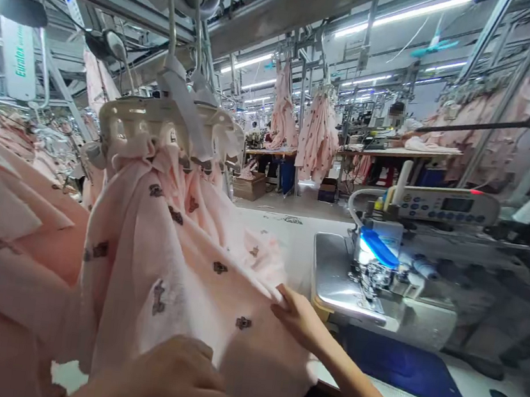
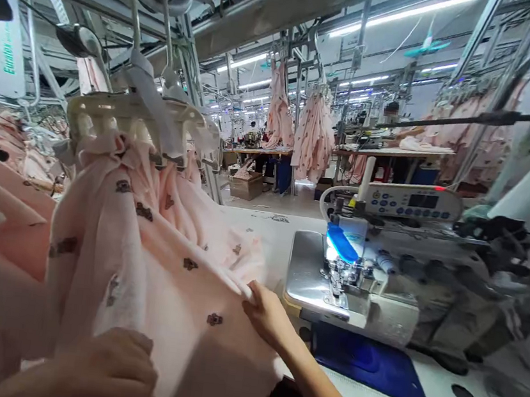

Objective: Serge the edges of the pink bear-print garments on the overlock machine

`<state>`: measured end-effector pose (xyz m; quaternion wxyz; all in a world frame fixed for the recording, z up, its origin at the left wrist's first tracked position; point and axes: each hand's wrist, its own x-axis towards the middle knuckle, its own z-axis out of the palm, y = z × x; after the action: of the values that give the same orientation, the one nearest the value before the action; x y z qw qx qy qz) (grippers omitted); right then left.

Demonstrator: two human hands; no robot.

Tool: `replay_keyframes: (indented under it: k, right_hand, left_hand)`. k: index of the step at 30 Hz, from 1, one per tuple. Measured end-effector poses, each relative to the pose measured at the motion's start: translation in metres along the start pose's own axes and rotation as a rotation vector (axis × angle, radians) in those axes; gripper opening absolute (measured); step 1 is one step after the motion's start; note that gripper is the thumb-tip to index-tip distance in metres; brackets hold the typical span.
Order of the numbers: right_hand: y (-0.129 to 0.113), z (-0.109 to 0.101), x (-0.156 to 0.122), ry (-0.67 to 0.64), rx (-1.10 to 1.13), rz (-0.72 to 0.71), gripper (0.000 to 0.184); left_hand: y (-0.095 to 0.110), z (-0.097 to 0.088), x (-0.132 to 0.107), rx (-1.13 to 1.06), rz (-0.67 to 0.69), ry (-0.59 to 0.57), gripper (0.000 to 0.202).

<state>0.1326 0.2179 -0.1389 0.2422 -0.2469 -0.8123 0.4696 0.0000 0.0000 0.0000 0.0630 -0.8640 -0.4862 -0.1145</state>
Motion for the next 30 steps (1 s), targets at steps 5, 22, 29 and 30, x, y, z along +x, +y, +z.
replay_keyframes:
  k: [5, 22, 29, 30]
  right_hand:
    - [0.007, -0.007, -0.014, -0.012, -0.013, -0.073, 0.015]
    - [-0.005, -0.041, -0.053, 0.239, -0.005, -0.036, 0.010]
    - [-0.003, -0.058, -0.065, 0.265, -0.140, -0.082, 0.016]
    - [0.000, -0.057, -0.065, 0.230, -0.004, -0.069, 0.014]
  left_hand:
    - [-0.008, 0.028, 0.036, -0.057, 0.113, -0.003, 0.015]
    - [-0.016, 0.066, 0.079, 0.010, 0.157, 0.310, 0.022]
    - [-0.021, 0.081, 0.105, -0.007, 0.143, 0.348, 0.014]
    - [-0.022, 0.084, 0.104, -0.014, 0.134, 0.341, 0.012]
